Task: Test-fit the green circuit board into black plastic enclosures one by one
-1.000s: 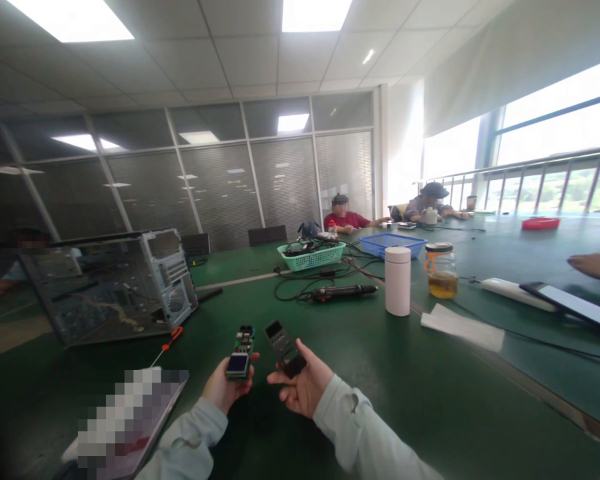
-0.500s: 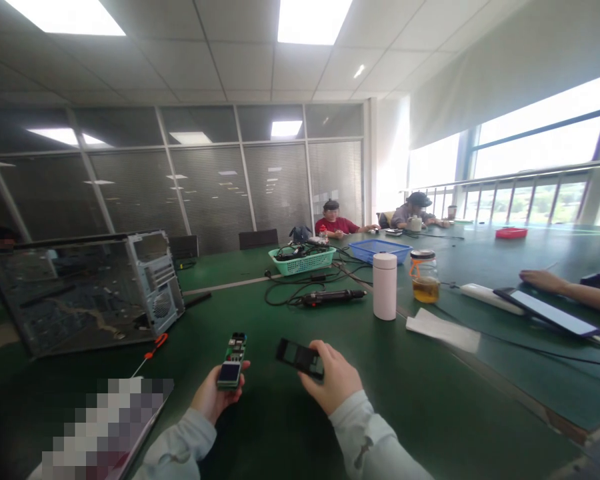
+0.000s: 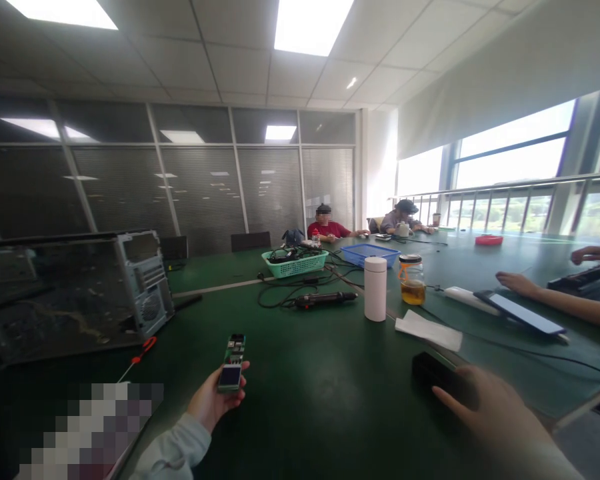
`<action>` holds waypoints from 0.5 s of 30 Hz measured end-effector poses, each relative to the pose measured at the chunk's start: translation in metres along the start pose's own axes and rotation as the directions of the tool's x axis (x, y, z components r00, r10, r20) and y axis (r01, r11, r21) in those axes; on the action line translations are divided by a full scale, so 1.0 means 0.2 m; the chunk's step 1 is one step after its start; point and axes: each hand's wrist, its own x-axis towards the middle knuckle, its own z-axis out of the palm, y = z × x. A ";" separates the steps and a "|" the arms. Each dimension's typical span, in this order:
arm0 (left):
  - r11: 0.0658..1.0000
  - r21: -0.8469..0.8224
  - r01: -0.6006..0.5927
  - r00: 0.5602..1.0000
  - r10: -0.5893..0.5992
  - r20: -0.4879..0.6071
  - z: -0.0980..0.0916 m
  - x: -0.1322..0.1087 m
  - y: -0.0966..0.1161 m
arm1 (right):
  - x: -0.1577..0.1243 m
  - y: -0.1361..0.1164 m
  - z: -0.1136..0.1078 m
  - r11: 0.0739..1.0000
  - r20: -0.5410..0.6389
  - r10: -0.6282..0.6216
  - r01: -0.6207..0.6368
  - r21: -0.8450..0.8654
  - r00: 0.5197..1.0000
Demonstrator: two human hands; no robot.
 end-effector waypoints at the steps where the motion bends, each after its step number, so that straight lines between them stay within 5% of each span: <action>1: 1.000 -0.016 -0.004 1.000 0.004 0.016 0.01 -0.02 0.00 | -0.01 -0.04 0.01 0.997 -0.106 -0.067 0.063 -0.042 0.992; 4: 0.999 -0.050 -0.014 0.998 0.017 0.061 0.03 -0.07 0.01 | -0.04 -0.22 0.06 0.959 -0.300 -0.281 0.279 -0.050 0.912; 10: 0.984 0.096 -0.148 0.989 0.147 0.025 0.02 -0.04 0.00 | -0.10 -0.72 0.27 0.760 -0.168 -0.537 0.561 0.329 0.826; 15: 0.902 0.277 -0.330 0.933 0.356 -0.047 -0.01 0.00 0.01 | -0.20 -1.13 0.32 0.573 -0.183 -0.723 0.726 0.380 0.666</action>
